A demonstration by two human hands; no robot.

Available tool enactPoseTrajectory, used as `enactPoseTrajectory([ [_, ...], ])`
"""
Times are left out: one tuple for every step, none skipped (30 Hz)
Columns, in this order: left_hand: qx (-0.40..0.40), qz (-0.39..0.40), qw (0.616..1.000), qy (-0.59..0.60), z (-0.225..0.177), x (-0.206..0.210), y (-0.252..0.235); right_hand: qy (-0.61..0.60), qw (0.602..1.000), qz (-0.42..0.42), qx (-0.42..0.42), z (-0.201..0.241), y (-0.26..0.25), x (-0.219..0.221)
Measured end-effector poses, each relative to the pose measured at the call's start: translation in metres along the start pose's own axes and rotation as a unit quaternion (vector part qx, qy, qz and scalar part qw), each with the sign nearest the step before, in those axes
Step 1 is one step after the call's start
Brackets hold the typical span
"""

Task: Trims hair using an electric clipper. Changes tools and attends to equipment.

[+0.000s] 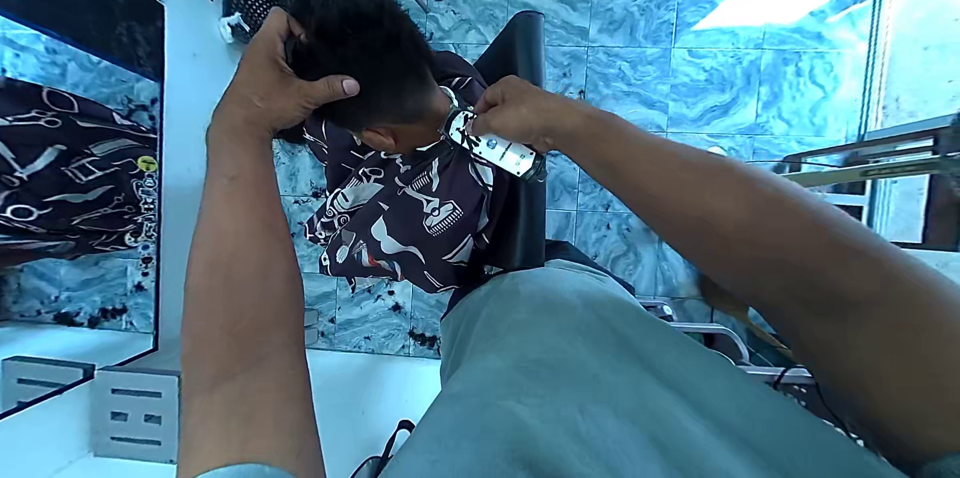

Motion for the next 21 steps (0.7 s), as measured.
enactPoseTrajectory([
  [-0.004, 0.002, 1.0, 0.0, -0.001, 0.0, -0.001, -0.001, 1.0, -0.013, 0.004, -0.001, 0.001, 0.003],
  [-0.006, 0.003, 1.0, 0.001, -0.002, -0.001, -0.002, -0.007, 1.0, -0.026, 0.002, -0.002, 0.002, 0.005],
  [-0.009, 0.005, 1.0, 0.0, -0.003, -0.001, -0.004, -0.015, 0.999, -0.036, -0.007, -0.003, 0.003, 0.008],
  [-0.012, 0.007, 1.0, 0.0, -0.004, 0.0, -0.004, -0.021, 0.999, -0.042, -0.014, -0.004, 0.004, 0.011],
  [-0.012, 0.009, 1.0, -0.001, -0.004, 0.0, -0.005, -0.02, 0.998, -0.051, -0.017, -0.007, 0.005, 0.014],
  [-0.011, 0.01, 1.0, -0.003, -0.004, -0.001, -0.006, -0.017, 0.998, -0.062, -0.013, -0.009, 0.005, 0.016],
  [-0.011, 0.012, 1.0, -0.005, -0.004, -0.001, -0.006, -0.019, 0.997, -0.074, -0.008, -0.011, 0.005, 0.019],
  [-0.012, 0.012, 1.0, -0.005, -0.004, -0.002, -0.007, -0.028, 0.996, -0.086, -0.009, -0.012, 0.006, 0.021],
  [-0.014, 0.012, 1.0, -0.004, -0.004, -0.002, -0.009, -0.037, 0.995, -0.091, -0.02, -0.013, 0.006, 0.022],
  [-0.016, 0.013, 1.0, -0.005, -0.004, -0.002, -0.008, -0.042, 0.995, -0.089, -0.035, -0.013, 0.006, 0.023],
  [-0.017, 0.015, 1.0, -0.007, -0.003, -0.002, -0.008, -0.042, 0.995, -0.082, -0.045, -0.014, 0.005, 0.026],
  [-0.017, 0.015, 1.0, -0.006, -0.003, -0.002, -0.009, -0.039, 0.995, -0.076, -0.046, -0.016, 0.005, 0.027],
  [-0.017, 0.016, 1.0, -0.004, -0.004, -0.003, -0.009, -0.038, 0.995, -0.079, -0.039, -0.017, 0.005, 0.028],
  [-0.017, 0.016, 1.0, -0.001, -0.004, -0.003, -0.009, -0.043, 0.995, -0.083, -0.034, -0.018, 0.005, 0.029],
  [-0.016, 0.017, 1.0, 0.002, -0.005, -0.002, -0.01, -0.048, 0.994, -0.085, -0.039, -0.018, 0.005, 0.028],
  [-0.015, 0.016, 1.0, 0.007, -0.006, -0.002, -0.01, -0.048, 0.994, -0.083, -0.049, -0.016, 0.006, 0.028],
  [-0.016, 0.016, 1.0, 0.01, -0.006, -0.002, -0.01, -0.046, 0.994, -0.08, -0.059, -0.015, 0.006, 0.028],
  [-0.017, 0.016, 1.0, 0.012, -0.005, -0.002, -0.009, -0.045, 0.994, -0.077, -0.059, -0.016, 0.006, 0.029],
  [-0.018, 0.018, 1.0, 0.012, -0.005, -0.003, -0.009, -0.047, 0.995, -0.078, -0.051, -0.018, 0.006, 0.029],
  [-0.019, 0.017, 1.0, 0.011, -0.006, -0.003, -0.01, -0.055, 0.994, -0.08, -0.044, -0.019, 0.005, 0.029],
  [-0.021, 0.017, 1.0, 0.011, -0.006, -0.004, -0.01, -0.067, 0.993, -0.082, -0.046, -0.019, 0.005, 0.028],
])
Point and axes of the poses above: each hand's wrist, its own y-axis away from the middle knuckle, its own x-axis out of the palm, z = x × y, the point moved 5 cm from there along -y, towards the middle knuckle, and after that the axes turned 4 degrees about z, right-handed, at the moved point
